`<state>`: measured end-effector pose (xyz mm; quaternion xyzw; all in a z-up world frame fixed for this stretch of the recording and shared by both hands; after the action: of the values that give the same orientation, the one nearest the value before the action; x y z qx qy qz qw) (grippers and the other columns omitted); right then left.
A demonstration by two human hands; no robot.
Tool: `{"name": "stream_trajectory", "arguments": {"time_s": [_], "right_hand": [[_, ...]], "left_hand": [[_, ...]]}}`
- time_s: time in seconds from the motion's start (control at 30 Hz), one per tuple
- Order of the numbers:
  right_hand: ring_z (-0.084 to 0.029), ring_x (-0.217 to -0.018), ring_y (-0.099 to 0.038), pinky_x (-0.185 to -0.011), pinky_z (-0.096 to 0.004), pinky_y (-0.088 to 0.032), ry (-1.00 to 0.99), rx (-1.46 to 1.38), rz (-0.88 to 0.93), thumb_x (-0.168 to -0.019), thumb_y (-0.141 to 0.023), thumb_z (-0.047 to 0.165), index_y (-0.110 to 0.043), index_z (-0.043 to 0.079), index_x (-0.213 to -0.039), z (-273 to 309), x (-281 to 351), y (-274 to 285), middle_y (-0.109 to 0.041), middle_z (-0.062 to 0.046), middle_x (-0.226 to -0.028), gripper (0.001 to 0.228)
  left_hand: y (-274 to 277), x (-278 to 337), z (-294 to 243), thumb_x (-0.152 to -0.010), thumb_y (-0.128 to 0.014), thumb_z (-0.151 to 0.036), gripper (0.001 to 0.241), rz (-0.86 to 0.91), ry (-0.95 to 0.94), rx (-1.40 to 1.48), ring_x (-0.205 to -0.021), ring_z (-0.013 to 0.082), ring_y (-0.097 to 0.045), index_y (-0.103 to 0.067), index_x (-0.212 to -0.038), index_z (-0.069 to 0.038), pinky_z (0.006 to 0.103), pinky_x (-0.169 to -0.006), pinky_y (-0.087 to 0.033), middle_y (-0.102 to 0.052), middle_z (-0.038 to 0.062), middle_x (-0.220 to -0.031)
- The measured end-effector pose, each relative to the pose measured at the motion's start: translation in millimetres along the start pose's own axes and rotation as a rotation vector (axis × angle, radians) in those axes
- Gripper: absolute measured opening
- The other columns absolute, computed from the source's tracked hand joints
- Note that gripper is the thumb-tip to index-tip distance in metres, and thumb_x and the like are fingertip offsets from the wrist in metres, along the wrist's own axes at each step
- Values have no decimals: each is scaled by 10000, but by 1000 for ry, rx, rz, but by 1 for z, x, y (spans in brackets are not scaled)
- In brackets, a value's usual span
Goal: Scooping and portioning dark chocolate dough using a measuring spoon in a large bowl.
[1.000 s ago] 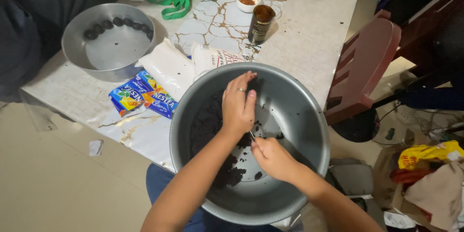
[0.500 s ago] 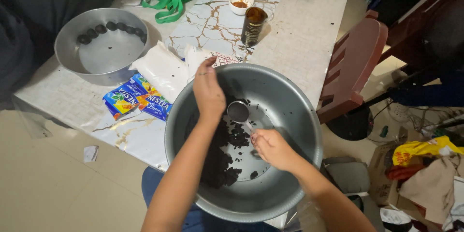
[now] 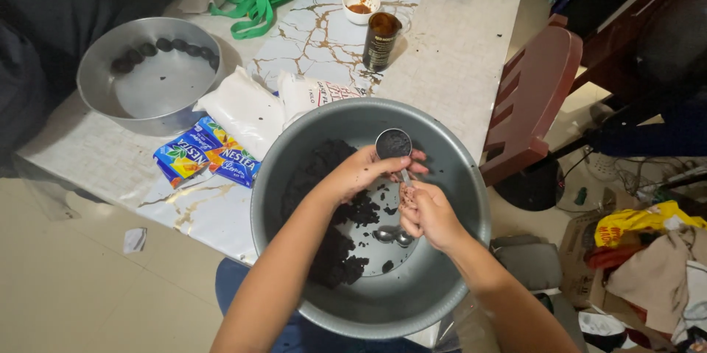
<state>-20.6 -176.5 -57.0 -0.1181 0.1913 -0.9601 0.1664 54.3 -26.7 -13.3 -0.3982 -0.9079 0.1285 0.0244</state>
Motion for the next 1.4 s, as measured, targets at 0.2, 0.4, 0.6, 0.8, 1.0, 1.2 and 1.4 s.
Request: {"name": "stream_trajectory", "arguments": {"time_s": [0.2,0.4,0.6,0.8,1.0,1.2,1.4], "right_hand": [[-84,-405,-214,-376,-284,-166,-30,4,-25,-1043,-356,130,-433,93,-782,-8,-1,3,-291,37,-543,275],[-99,-400,-236,-368,-299,-219,-83,143,-14,-1016,-332,122,-435,86,-774,-6,-9,-2,-318,26,-552,266],[-71,-435,-201,-378,-277,-178,-131,153,-94,-1022,-352,134,-453,81,-779,-5,-10,0,-296,55,-576,268],[-67,-450,-208,-386,-275,-175,-132,177,-119,-1030,-375,149,-447,90,-771,-1,-11,0,-296,65,-588,275],[-82,-438,-234,-389,-285,-177,-170,192,-105,-1010,-352,149,-443,102,-761,2,-10,3,-321,52,-591,269],[-66,-445,-191,-393,-289,-136,-184,183,-148,-986,-371,126,-405,110,-734,10,-7,2,-282,58,-580,255],[-78,-436,-184,-388,-291,-134,-189,174,-159,-974,-370,128,-406,111,-726,11,-7,5,-288,49,-570,251]], "left_hand": [[7,0,3,-1008,-659,-232,322,-61,-91,-20,-1095,164,-715,-694,-1243,-15,320,-986,-534,-776,93,-1132],[15,24,-47,-778,-763,-160,390,-708,-330,-852,-989,248,-752,-728,-1158,-82,342,-888,-573,-775,116,-1049],[37,40,-69,-817,-733,-60,329,-970,-416,-661,-998,230,-735,-705,-1144,-71,333,-887,-554,-753,116,-1044],[86,39,-22,-786,-464,73,270,-747,-589,-599,-989,195,-722,-637,-959,-41,273,-906,-559,-728,73,-1014],[74,27,-16,-832,-631,22,174,-474,-71,-166,-777,126,-674,-598,-989,-46,334,-622,-556,-673,22,-923],[99,33,-4,-894,-681,-230,300,-641,202,203,-722,142,-582,-623,-1180,-162,342,-630,-505,-632,-9,-909],[214,71,-1,-921,-681,-296,387,-720,36,913,-948,361,-662,-584,-1130,15,532,-823,-593,-668,217,-1042]]}}
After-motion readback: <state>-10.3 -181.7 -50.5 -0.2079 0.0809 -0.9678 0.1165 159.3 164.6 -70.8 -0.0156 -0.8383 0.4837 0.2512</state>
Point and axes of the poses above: each hand's wrist, its own x-axis away from the middle knuckle, its own y-axis out of the back of the hand, z = x × y, the point moved 4 cm from there along -x, towards the middle knuckle
